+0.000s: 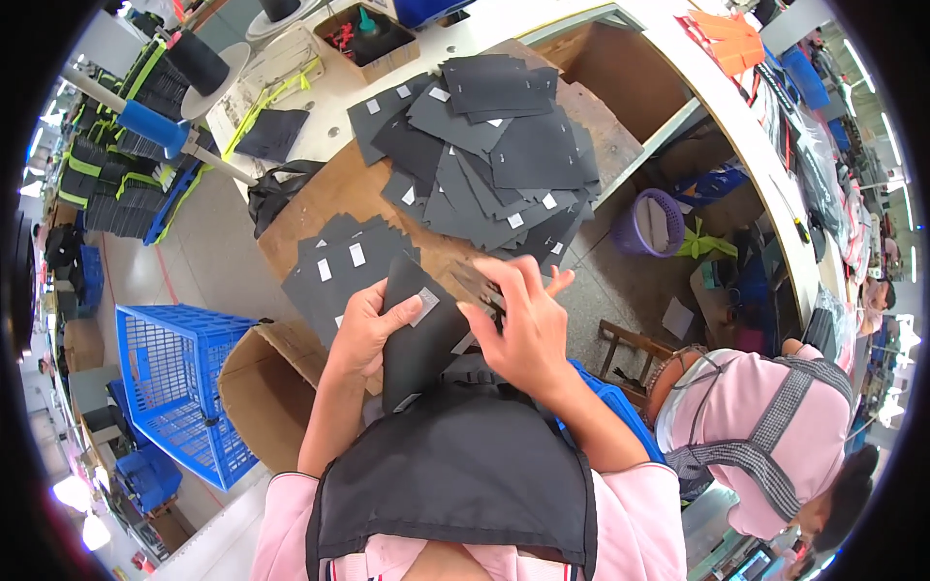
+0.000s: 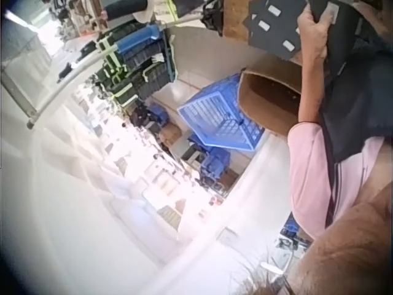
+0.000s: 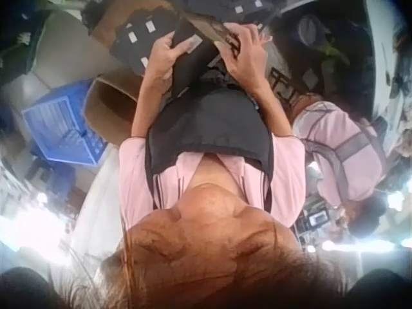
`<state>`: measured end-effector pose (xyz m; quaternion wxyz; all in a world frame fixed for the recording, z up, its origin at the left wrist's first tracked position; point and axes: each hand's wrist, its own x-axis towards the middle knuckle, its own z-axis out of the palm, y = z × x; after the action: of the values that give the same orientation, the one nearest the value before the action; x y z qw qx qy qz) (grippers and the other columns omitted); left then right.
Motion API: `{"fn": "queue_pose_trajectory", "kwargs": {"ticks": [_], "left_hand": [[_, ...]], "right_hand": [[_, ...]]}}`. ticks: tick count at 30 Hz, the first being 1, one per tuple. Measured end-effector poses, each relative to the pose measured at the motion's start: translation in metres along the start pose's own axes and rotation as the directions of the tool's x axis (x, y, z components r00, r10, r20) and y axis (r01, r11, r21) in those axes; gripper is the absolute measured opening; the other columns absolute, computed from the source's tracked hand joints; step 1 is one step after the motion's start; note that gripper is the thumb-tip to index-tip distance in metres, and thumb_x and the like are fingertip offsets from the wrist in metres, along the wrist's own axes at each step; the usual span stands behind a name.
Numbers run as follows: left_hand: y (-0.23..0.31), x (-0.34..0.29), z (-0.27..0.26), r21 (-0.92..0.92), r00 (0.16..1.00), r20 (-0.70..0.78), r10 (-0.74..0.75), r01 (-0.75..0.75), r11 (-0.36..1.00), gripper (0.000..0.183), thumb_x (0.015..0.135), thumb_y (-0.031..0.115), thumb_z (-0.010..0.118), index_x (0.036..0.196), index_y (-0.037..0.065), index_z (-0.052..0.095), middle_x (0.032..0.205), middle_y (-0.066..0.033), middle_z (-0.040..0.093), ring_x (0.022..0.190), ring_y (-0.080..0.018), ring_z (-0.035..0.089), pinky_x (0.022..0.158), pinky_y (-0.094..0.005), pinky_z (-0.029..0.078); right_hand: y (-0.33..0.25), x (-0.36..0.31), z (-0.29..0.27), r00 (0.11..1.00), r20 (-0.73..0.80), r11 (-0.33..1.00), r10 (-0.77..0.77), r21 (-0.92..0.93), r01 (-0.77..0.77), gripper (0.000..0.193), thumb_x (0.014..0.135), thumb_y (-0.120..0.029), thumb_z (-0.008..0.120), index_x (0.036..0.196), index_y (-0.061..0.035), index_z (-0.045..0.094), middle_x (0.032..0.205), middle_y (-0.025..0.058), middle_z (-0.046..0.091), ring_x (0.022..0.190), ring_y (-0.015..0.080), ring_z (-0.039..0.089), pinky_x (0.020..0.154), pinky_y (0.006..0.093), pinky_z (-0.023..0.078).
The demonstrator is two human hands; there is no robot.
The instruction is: Trimming small black fabric pieces with scissors at a manufacturing station.
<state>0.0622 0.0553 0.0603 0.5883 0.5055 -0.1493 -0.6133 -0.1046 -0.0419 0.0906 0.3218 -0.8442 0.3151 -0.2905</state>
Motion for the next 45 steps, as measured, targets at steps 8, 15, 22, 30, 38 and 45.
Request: {"fn": "queue_pose_trajectory", "kwargs": {"ticks": [8,15,22,30,38,45], "left_hand": [[-0.005,-0.004,0.01,-0.127,0.998,-0.036,0.05,-0.054,0.99,0.026,0.082,0.002,0.056,0.107,-0.002,0.057,0.096,-0.0056,0.062,0.084,-0.01,0.058,0.077,-0.0241,0.046],[-0.008,-0.011,0.014,-0.117,0.991,-0.095,0.09,-0.101,0.988,0.027,0.081,0.002,0.056,0.108,-0.002,0.057,0.097,-0.0052,0.062,0.086,-0.01,0.057,0.079,-0.0237,0.045],[-0.01,-0.012,0.015,-0.095,0.992,-0.082,0.092,-0.1,0.99,0.026,0.081,0.002,0.057,0.107,-0.002,0.058,0.097,-0.0053,0.062,0.087,-0.0102,0.057,0.079,-0.024,0.045],[-0.011,-0.01,0.015,-0.062,0.99,-0.097,0.104,-0.11,0.992,0.023,0.085,0.003,0.056,0.108,-0.002,0.056,0.1,-0.005,0.061,0.089,-0.0105,0.056,0.081,-0.0248,0.044],[-0.021,0.0,0.009,0.077,0.971,-0.138,0.193,-0.184,0.98,0.026,0.092,0.009,0.051,0.116,0.0,0.048,0.099,-0.0017,0.056,0.088,-0.0091,0.052,0.081,-0.0242,0.042],[-0.027,0.0,-0.005,-0.294,1.0,0.028,-0.005,0.013,0.956,0.046,0.088,0.032,0.062,0.119,0.003,0.044,0.095,-0.0006,0.052,0.088,-0.009,0.051,0.082,-0.0243,0.041]], "right_hand": [[0.004,-0.025,0.021,0.998,-0.047,0.998,-0.034,0.048,0.037,0.037,0.069,-0.005,0.071,0.103,-0.0075,0.058,0.084,0.009,0.053,0.061,0.0243,0.057,0.052,0.0316,0.046],[0.004,-0.021,0.026,0.982,-0.11,0.989,-0.15,-0.016,0.149,0.035,0.07,-0.006,0.07,0.102,-0.0072,0.059,0.08,0.0085,0.053,0.06,0.0238,0.056,0.049,0.0313,0.045],[0.005,-0.023,0.027,0.987,-0.126,0.994,-0.105,-0.023,0.102,0.029,0.07,-0.005,0.07,0.098,-0.0069,0.061,0.077,0.0077,0.054,0.059,0.023,0.056,0.049,0.0306,0.044],[0.011,-0.018,0.025,0.988,-0.115,0.992,-0.105,0.057,0.112,0.028,0.069,0.001,0.07,0.095,-0.0027,0.061,0.077,0.0093,0.052,0.06,0.0233,0.054,0.051,0.0298,0.044],[0.052,-0.001,0.001,0.708,0.663,0.52,0.242,0.528,-0.672,0.029,0.078,-0.019,0.068,0.098,-0.0005,0.058,0.087,0.0004,0.051,0.073,0.0065,0.046,0.063,0.0214,0.04],[0.045,0.012,0.017,0.729,0.553,0.446,0.402,0.577,-0.684,0.03,0.086,-0.015,0.057,0.114,-0.0047,0.051,0.066,-0.0067,0.043,0.053,0.0022,0.036,0.05,0.0171,0.031]]}}
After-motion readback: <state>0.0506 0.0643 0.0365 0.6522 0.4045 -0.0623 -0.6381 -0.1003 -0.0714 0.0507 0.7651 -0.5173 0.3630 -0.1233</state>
